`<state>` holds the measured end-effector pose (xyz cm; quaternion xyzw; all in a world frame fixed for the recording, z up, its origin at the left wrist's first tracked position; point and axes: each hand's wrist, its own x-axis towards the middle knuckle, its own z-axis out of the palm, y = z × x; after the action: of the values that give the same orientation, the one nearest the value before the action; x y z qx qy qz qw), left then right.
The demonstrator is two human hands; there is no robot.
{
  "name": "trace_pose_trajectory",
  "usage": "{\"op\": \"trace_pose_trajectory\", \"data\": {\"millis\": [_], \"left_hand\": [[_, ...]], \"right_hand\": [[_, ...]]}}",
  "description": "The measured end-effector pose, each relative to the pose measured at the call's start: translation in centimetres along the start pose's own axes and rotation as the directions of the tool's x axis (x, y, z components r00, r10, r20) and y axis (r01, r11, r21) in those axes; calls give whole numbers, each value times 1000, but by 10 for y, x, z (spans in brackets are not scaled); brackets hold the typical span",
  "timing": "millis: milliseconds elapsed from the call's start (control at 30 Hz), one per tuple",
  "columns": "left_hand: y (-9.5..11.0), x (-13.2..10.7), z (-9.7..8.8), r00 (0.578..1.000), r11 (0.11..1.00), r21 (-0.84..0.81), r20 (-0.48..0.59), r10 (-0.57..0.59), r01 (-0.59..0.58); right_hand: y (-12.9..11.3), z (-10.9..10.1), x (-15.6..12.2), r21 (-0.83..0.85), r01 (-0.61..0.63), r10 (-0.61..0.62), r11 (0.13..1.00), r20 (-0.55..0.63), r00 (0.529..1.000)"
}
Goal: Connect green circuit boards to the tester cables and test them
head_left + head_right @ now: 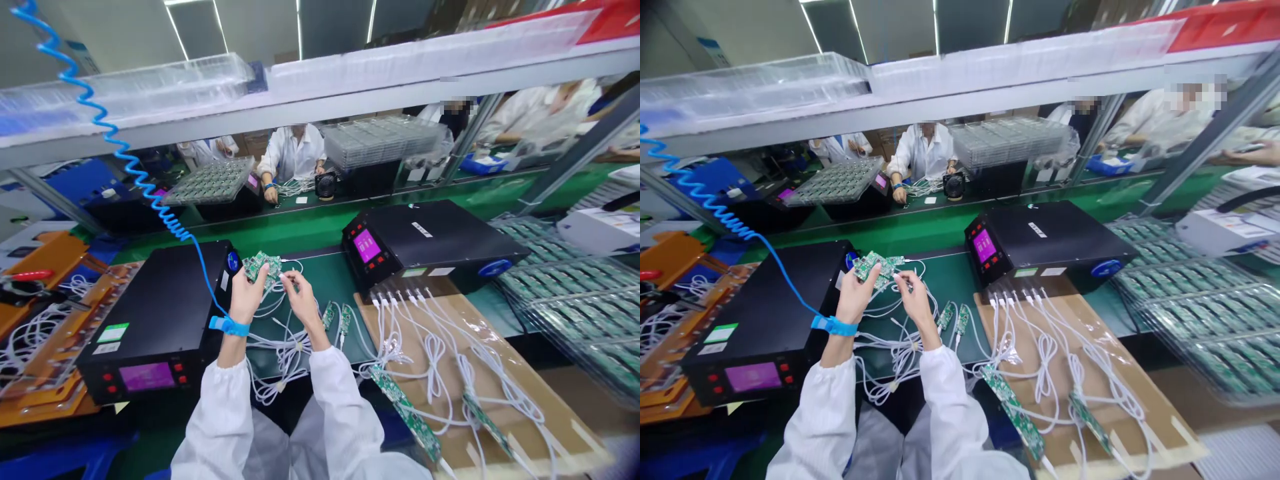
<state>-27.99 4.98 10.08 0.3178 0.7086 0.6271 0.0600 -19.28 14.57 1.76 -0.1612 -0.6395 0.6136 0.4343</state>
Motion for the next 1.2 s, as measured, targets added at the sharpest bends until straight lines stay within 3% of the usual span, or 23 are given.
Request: {"op": "trace_pose_trajectory", "data": {"millis": [133, 233, 333, 367, 433, 500, 567, 700, 900, 1200], "left_hand": [[-15, -9, 1, 991, 994, -97, -118, -56, 44], [-25, -14, 8, 974, 981, -189, -208, -95, 55], [-30, -17, 15, 953, 965, -260, -288, -97, 20], [-30, -19, 16, 948, 963, -268, -302, -100, 16], [-30, -21, 17, 949, 962, -271, -300, -95, 11], [-30, -24, 16, 955, 962, -273, -285, -76, -5], [-31, -27, 14, 961, 960, -280, -269, -65, -13], [-36, -30, 9, 977, 961, -275, -203, -68, 10], [-45, -37, 7, 983, 989, -146, -180, -14, -13], [-51, -46, 13, 952, 995, -59, -301, 56, -77]], "right_hand": [[5, -4, -8, -207, 201, -195, 958, 51, 980], [9, -10, -15, -335, 399, -370, 854, 148, 917], [12, -12, -21, -423, 517, -463, 745, 231, 856], [12, -12, -22, -448, 524, -486, 724, 208, 849], [9, -9, -24, -495, 487, -533, 719, 56, 844], [2, -5, -27, -487, 409, -536, 772, -153, 830], [-8, -1, -29, -403, 323, -450, 856, -277, 849], [-31, 3, -35, -330, 221, -306, 918, -233, 923], [-38, 6, -45, -327, 239, -293, 914, -128, 947], [-33, 19, -55, -395, 279, -366, 876, -166, 916]]}}
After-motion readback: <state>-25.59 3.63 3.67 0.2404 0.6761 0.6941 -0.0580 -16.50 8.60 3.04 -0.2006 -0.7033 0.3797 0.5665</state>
